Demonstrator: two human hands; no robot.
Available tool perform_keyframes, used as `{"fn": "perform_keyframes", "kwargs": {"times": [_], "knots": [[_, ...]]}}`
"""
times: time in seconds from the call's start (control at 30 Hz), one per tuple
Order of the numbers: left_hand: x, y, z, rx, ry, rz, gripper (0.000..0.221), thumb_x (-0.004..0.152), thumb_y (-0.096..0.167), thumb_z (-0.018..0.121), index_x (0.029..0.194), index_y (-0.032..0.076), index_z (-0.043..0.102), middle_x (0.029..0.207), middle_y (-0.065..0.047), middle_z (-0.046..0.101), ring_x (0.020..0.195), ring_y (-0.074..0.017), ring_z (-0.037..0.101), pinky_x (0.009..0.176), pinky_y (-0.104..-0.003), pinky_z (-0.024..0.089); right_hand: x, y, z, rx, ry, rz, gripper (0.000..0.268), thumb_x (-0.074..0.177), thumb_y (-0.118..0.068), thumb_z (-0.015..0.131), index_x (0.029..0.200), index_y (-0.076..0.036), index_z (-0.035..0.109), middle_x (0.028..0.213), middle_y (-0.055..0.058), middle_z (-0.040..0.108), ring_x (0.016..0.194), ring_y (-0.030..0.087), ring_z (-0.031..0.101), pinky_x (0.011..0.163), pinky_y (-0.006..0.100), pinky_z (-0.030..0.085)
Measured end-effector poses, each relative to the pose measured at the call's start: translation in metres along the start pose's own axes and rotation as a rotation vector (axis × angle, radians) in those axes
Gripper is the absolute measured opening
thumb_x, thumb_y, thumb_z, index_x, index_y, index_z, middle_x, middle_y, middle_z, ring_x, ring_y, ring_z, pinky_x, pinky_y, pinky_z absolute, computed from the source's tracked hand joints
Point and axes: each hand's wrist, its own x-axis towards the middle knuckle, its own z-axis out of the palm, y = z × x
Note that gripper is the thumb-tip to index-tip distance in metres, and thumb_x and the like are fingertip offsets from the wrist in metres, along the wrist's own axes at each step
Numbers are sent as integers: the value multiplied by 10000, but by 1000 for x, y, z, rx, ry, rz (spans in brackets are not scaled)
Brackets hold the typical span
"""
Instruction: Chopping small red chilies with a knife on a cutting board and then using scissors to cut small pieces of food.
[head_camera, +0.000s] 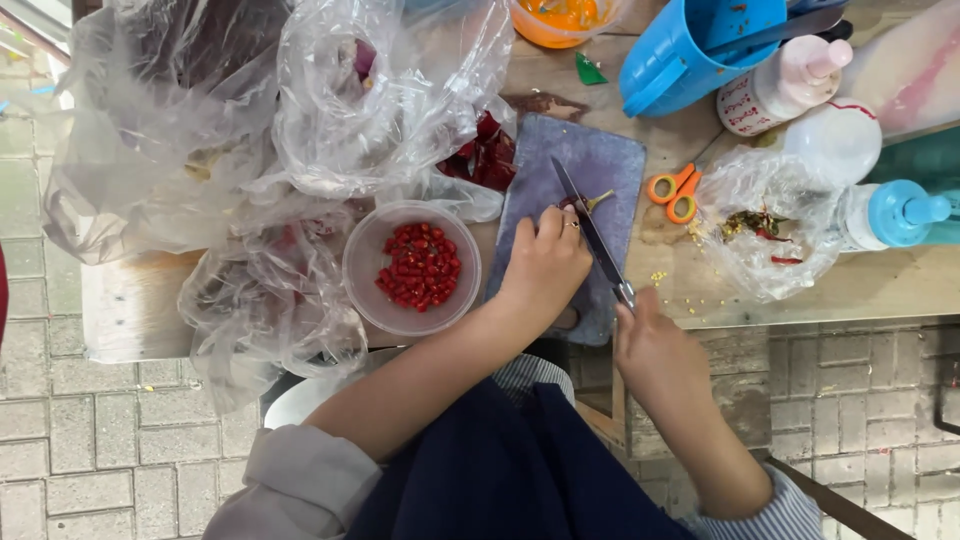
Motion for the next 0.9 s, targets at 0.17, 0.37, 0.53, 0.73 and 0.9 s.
{"fn": "perform_keyframes", "kwargs": {"times": [0.17, 0.37, 0.53, 0.73, 0.9], "knots": [[10, -8, -16, -41, 6, 5, 160, 842, -81, 613, 941, -74, 738, 821, -170, 615, 773, -307, 522, 637, -423, 412, 9, -4, -3, -5, -45, 24, 461, 1095, -529, 261, 1141, -128, 484, 728, 161, 703, 736, 428, 763, 670, 524, 595], [16, -7, -28, -49, -14, 20, 179, 844, -81, 595, 941, -63, 744, 842, -176, 624, 784, -306, 531, 634, -416, 412, 54, -25, 9, -249, 516, -150, 288, 1060, -421, 469, 990, -159, 566, 609, -1, 593, 523, 234, 710, 494, 358, 573], [9, -6, -22, -19, 4, -5, 88, 845, -70, 682, 863, -12, 745, 770, -136, 619, 759, -296, 558, 613, -395, 412, 73, -10, -24, 441, -73, -37, 413, 1097, -488, 379, 1180, -120, 546, 849, 299, 718, 961, 531, 701, 829, 631, 530], [7, -16, -17, -46, -4, -37, 69, 840, -43, 726, 881, -2, 762, 721, -93, 624, 740, -255, 577, 591, -375, 426, 49, 9, -16, 822, 87, 100, 293, 1099, -419, 520, 1104, -156, 649, 745, 140, 682, 833, 377, 693, 794, 530, 526], [10, -24, -35, -86, -122, -58, 165, 839, 21, 734, 994, 37, 788, 829, -123, 708, 787, -259, 638, 640, -363, 487, 8, 27, -10, 831, 144, 244, 321, 1102, -444, 543, 1146, -145, 653, 713, 169, 651, 797, 373, 676, 759, 512, 513]]}}
